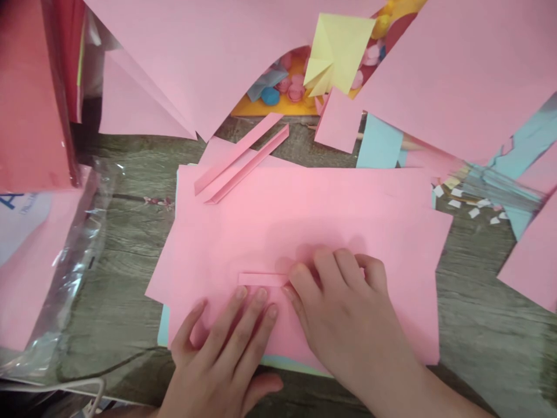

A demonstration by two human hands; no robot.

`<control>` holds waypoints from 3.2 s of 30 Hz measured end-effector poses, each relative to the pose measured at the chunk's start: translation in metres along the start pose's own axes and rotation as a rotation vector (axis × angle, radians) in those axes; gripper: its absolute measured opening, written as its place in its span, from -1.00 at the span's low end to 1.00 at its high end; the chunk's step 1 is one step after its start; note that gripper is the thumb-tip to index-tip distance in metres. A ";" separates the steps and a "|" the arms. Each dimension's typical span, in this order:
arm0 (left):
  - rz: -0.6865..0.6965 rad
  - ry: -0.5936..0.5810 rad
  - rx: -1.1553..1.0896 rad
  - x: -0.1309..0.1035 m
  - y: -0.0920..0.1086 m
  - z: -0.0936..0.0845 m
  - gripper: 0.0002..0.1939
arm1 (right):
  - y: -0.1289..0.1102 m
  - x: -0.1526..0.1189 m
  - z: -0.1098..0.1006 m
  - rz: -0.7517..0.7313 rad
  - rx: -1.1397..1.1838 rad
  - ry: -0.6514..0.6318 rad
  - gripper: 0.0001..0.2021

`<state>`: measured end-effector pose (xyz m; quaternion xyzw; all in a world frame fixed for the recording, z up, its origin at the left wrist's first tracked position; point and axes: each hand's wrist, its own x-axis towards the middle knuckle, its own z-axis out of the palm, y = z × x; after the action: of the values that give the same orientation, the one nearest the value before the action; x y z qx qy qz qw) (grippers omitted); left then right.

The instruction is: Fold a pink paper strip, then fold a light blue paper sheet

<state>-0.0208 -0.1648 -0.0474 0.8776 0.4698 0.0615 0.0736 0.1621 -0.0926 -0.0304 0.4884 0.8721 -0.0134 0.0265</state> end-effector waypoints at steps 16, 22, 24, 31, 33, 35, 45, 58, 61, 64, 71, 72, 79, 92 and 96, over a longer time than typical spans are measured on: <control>-0.002 -0.044 0.006 0.003 0.000 -0.004 -0.43 | -0.004 -0.001 -0.002 0.008 -0.060 0.020 -0.83; 0.002 -0.027 0.002 0.001 0.001 -0.001 -0.41 | -0.009 -0.013 0.001 -0.140 0.076 0.243 -0.76; -0.009 -0.010 0.000 0.000 0.001 0.000 -0.41 | -0.009 -0.018 0.004 -0.197 0.152 0.274 -0.73; -0.003 -0.049 -0.034 0.007 -0.003 -0.007 -0.44 | -0.007 -0.020 0.008 -0.228 0.253 0.232 -0.69; 0.017 -0.066 -0.021 0.009 -0.007 -0.011 -0.46 | -0.007 -0.021 0.007 -0.226 0.259 0.215 -0.68; 0.032 -0.085 0.001 0.009 -0.012 -0.014 -0.49 | -0.006 -0.025 0.006 -0.250 0.239 0.193 -0.68; 0.142 -0.103 0.022 0.012 -0.031 -0.018 -0.47 | 0.016 -0.052 0.004 -0.125 0.318 0.128 -0.64; 0.251 -0.108 0.106 0.016 -0.045 -0.020 -0.47 | 0.021 -0.035 0.010 0.245 0.333 0.181 -0.87; 0.250 -0.092 0.090 0.015 -0.045 -0.018 -0.46 | 0.020 -0.035 0.010 0.241 0.307 0.183 -0.86; 0.246 -0.091 0.084 0.015 -0.045 -0.017 -0.45 | 0.019 -0.034 0.010 0.241 0.273 0.187 -0.84; 0.227 -0.097 0.093 0.012 -0.042 -0.015 -0.45 | 0.018 -0.032 0.010 0.234 0.227 0.192 -0.83; 0.219 -0.100 0.090 0.012 -0.042 -0.015 -0.45 | 0.018 -0.032 0.009 0.232 0.224 0.192 -0.83; 0.190 -0.116 0.082 0.012 -0.038 -0.016 -0.42 | 0.018 -0.032 0.009 0.230 0.216 0.194 -0.84; 0.044 -0.113 0.094 0.012 -0.014 -0.016 -0.37 | 0.018 -0.033 0.010 0.221 0.194 0.195 -0.83; -0.007 -0.049 0.135 0.012 0.003 -0.014 -0.38 | 0.018 -0.033 0.010 0.214 0.181 0.195 -0.82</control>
<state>-0.0144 -0.1550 -0.0323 0.8800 0.4741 0.0080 0.0259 0.1955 -0.1118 -0.0388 0.5778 0.8089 -0.0413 -0.1010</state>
